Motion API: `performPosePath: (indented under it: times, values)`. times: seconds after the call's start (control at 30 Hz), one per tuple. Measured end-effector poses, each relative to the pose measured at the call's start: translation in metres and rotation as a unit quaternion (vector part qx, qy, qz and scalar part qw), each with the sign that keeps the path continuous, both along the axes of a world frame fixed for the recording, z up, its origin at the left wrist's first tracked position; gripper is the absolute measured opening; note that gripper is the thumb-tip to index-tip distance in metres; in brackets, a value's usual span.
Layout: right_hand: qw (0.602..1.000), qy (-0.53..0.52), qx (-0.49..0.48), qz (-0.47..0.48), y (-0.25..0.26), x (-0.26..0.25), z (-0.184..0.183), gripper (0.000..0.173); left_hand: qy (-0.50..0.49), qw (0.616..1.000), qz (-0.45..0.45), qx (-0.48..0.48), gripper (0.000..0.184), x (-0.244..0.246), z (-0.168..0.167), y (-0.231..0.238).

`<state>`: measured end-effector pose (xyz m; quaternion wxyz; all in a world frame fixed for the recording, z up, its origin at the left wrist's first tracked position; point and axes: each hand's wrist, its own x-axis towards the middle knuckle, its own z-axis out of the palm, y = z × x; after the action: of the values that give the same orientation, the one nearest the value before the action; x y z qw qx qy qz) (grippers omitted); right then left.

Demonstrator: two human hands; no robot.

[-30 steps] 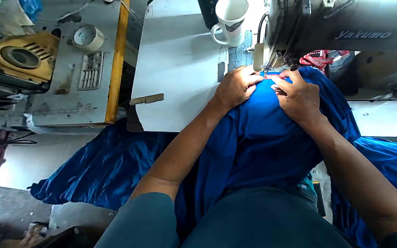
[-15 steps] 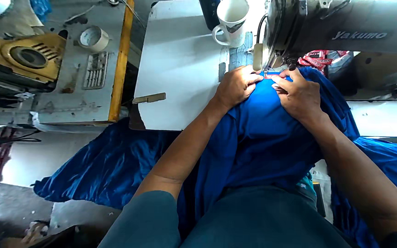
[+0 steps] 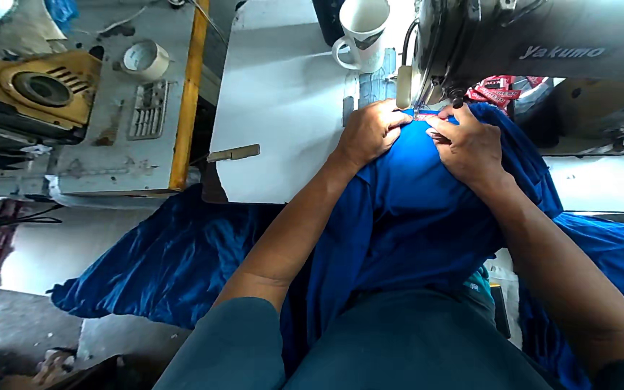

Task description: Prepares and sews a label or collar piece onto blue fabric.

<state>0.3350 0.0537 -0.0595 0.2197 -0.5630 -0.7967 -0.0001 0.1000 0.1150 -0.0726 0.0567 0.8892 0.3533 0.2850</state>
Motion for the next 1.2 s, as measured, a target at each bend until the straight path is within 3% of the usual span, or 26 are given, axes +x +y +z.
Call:
performPosePath:
  times: [1.2]
  values:
    - [1.0,-0.004,0.003,0.013,0.01,0.006,-0.001,0.031,-0.003,1.0,0.019,-0.007,0.033,0.003,0.001,0.001]
